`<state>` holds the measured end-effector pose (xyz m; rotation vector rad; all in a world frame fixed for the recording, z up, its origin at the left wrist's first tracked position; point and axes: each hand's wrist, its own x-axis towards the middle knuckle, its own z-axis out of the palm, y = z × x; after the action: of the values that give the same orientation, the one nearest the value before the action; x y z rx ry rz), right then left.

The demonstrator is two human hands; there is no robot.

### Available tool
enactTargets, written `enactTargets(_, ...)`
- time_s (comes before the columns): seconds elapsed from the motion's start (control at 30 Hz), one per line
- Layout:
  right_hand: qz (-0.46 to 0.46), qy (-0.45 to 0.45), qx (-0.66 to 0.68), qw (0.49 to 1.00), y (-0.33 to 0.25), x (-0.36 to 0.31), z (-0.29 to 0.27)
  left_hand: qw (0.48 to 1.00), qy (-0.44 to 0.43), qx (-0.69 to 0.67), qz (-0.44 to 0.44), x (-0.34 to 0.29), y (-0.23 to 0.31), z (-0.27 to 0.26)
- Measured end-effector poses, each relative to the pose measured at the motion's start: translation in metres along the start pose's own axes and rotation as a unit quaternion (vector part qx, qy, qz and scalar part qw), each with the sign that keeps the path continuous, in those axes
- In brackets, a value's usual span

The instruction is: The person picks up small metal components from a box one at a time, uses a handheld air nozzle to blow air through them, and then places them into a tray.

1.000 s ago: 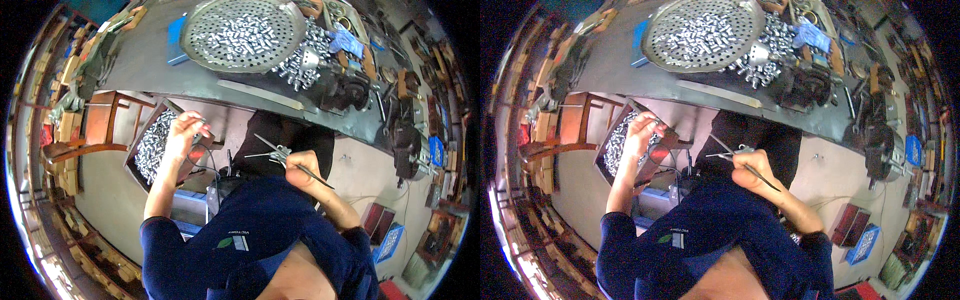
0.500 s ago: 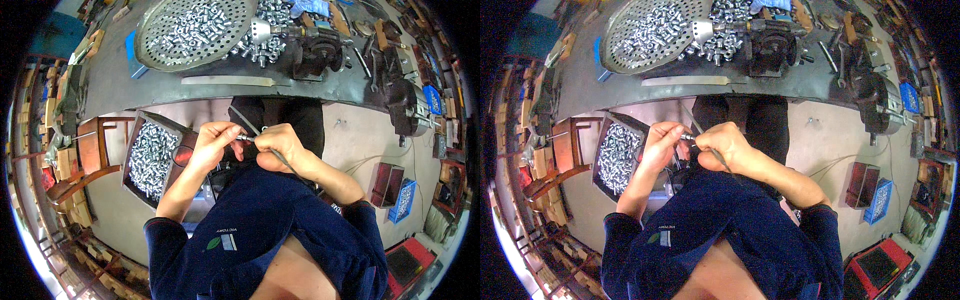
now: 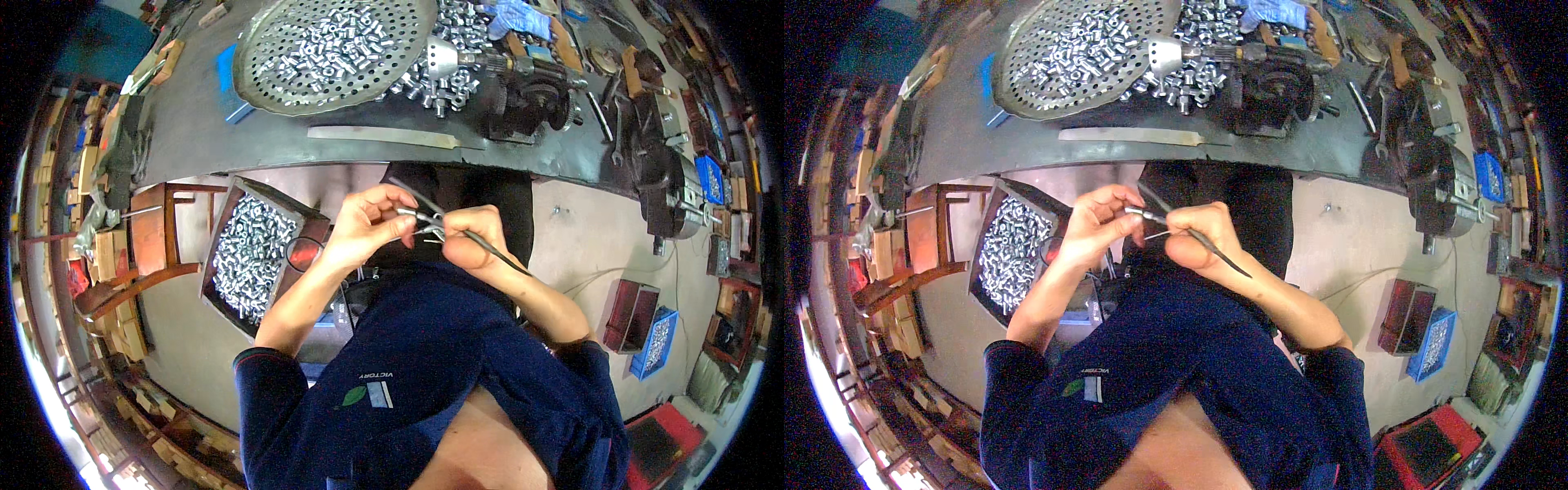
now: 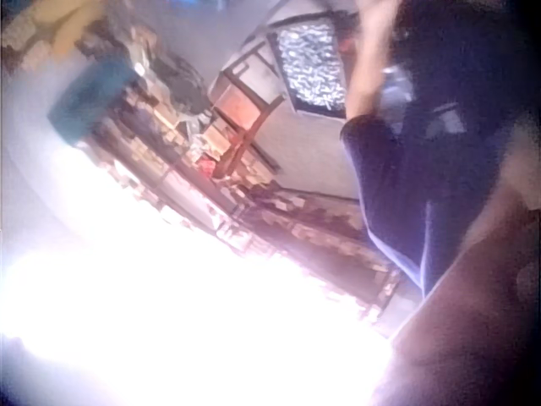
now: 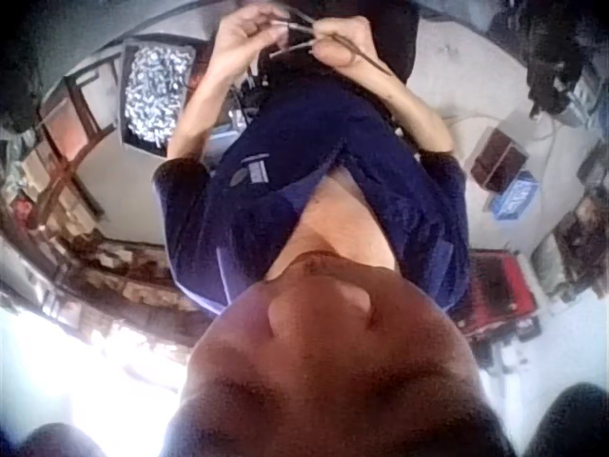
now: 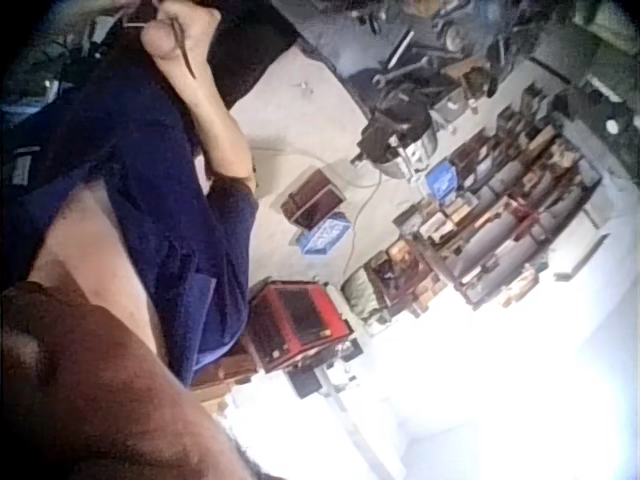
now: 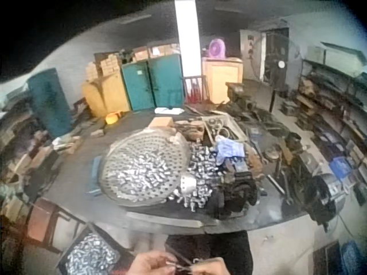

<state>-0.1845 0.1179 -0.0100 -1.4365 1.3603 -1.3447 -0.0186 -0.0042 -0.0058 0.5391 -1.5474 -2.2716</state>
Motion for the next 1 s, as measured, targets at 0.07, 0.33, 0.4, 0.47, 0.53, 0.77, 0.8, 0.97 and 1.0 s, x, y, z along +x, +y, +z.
enactTargets(0.07, -0.019, 0.023, -0.019, 0.999, -0.004, -0.005, -0.008, 0.977, 0.097, 0.182, 0.047, 0.003, 0.002, -0.009)
enactTargets(0.33, -0.130, -0.045, 0.028, 0.990, -0.035, -0.006, -0.012, 0.828, 0.204, 0.496, 0.163, 0.008, 0.001, -0.026)
enactTargets(0.4, -0.128, -0.050, 0.008, 0.990, -0.035, -0.004, -0.010, 0.819, 0.186, 0.514, 0.171, 0.007, 0.004, -0.024)
enactTargets(0.47, -0.070, -0.057, 0.025, 0.996, -0.039, -0.002, -0.009, 0.815, 0.172, 0.524, 0.179, 0.006, 0.005, -0.023)
enactTargets(0.53, -0.023, -0.058, 0.042, 0.997, -0.039, 0.002, -0.005, 0.815, 0.137, 0.529, 0.195, 0.005, 0.002, -0.020)
enactTargets(0.77, -0.049, -0.037, -0.023, 0.998, 0.002, 0.022, 0.011, 0.784, 0.081, 0.561, 0.253, 0.023, 0.002, -0.008)
enactTargets(0.8, -0.055, -0.026, -0.024, 0.998, -0.003, 0.020, 0.007, 0.776, 0.098, 0.573, 0.245, 0.026, 0.002, -0.018)
enactTargets(0.97, -0.003, 0.073, -0.035, 0.997, -0.003, -0.006, -0.024, 0.724, 0.240, 0.601, 0.238, 0.075, 0.032, -0.070)
enactTargets(1.0, 0.034, 0.075, 0.040, 0.996, -0.010, -0.008, -0.024, 0.708, 0.273, 0.605, 0.239, 0.092, 0.042, -0.083)
